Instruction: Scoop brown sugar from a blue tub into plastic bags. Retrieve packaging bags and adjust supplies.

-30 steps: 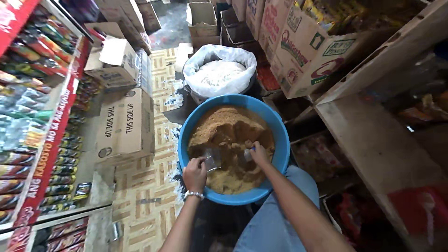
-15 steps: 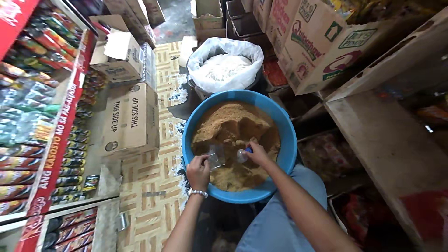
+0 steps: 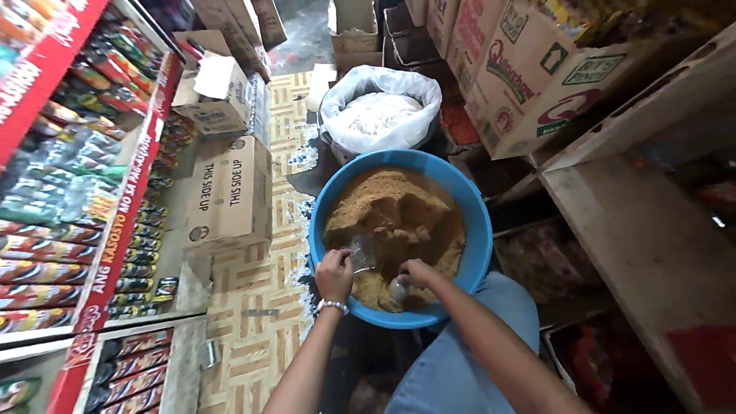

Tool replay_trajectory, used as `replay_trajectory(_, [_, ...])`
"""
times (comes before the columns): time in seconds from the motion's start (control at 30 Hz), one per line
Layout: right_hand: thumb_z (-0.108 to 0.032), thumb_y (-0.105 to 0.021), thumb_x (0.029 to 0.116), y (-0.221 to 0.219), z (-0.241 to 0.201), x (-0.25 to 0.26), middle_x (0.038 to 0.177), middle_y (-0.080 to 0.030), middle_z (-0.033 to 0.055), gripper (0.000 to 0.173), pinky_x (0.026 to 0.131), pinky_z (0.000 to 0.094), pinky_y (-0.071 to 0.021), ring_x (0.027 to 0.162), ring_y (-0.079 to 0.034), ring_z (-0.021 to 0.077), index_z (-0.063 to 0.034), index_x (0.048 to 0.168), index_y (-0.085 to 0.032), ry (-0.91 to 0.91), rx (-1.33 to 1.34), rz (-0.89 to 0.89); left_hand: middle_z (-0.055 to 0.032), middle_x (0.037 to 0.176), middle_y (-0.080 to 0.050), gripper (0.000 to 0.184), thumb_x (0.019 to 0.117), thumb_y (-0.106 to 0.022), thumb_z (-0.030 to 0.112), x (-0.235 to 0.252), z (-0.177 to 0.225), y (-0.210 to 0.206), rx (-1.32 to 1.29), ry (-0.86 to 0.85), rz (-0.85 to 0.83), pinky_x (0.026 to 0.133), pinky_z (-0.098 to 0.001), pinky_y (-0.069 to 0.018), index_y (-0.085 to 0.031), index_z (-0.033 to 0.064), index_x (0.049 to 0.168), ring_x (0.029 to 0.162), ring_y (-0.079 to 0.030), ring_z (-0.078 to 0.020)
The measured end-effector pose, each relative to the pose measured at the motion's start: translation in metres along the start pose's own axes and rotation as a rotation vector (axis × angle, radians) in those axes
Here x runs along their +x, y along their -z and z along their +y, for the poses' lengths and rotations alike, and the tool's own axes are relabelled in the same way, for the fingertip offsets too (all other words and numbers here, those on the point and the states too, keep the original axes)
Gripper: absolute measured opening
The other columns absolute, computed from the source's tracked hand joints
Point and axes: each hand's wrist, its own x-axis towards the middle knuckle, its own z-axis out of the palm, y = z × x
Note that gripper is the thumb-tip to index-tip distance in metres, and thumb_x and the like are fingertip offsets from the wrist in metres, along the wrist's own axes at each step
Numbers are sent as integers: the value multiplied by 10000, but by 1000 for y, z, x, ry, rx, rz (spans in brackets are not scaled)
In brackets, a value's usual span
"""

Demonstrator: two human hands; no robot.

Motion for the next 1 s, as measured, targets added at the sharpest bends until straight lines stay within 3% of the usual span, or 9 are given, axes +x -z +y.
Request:
replay_trajectory(0.13, [-290,-446,1118,9,-4,-24,1216,-629,270,421,893,471,-510,958,-642,325,25,1363,-582,-11,140,-18,-219,980,-742,254,899,-594,-14,1,3,6,33,17,-45,814,-606,-508,-777,-5,1074,888,-711,-408])
replay_trajectory(0.27, [-303,-418,1126,16,2,-52,1004,-580,146,400,672,314,-484,699,-519,150,13,1319,-571,42,448,114,-239,1132,-713,320,937,-578,-28,4,14,10,74,87,-243,894,-580,-531,-723,-4,1221,1010,-701,-413])
replay_trajectory(0.33, [-299,-417,1126,12,-1,-66,982,-568,124,394,650,296,-480,689,-513,135,14,1310,-570,92,629,202,-245,1255,-666,370,941,-573,-53,7,19,12,95,85,-357,962,-539,-527,-683,2,1290,1095,-679,-400])
replay_trajectory(0.47, [-298,-385,1133,-6,-13,-92,954,-557,101,404,632,287,-475,676,-509,123,19,1298,-573,173,865,312,-302,1313,-610,471,857,-638,-118,0,30,16,72,-42,-447,958,-536,-530,-648,-34,1320,1109,-659,-445])
replay_trajectory(0.57, [-298,-384,1133,-14,-14,-102,956,-569,102,408,630,281,-489,668,-524,117,28,1284,-577,220,933,364,-307,1377,-564,532,848,-677,-109,-5,52,18,100,-35,-530,987,-535,-518,-596,-44,1370,1172,-629,-452])
replay_trajectory(0.77, [-352,-408,1124,-13,-14,-105,1093,-621,224,476,776,406,-525,840,-611,258,61,1254,-606,143,804,475,-294,1430,-526,622,814,-708,-90,-10,90,16,163,-19,-649,1046,-550,-477,-544,-42,1413,1250,-584,-444])
replay_trajectory(0.87, [-391,-482,1095,-13,-26,-123,1212,-648,279,508,999,531,-487,1138,-638,380,73,1231,-638,18,668,600,-312,1440,-507,593,833,-719,-64,-13,101,12,147,0,-700,1072,-545,-452,-542,-74,1400,1279,-556,-453])
replay_trajectory(1.0, [-466,-461,1085,3,-48,-153,1272,-645,265,573,1024,564,-471,1246,-608,397,51,1265,-629,-96,368,615,-328,1434,-503,560,849,-707,-58,-19,120,7,138,23,-735,1117,-512,-417,-535,-111,1380,1316,-526,-442])
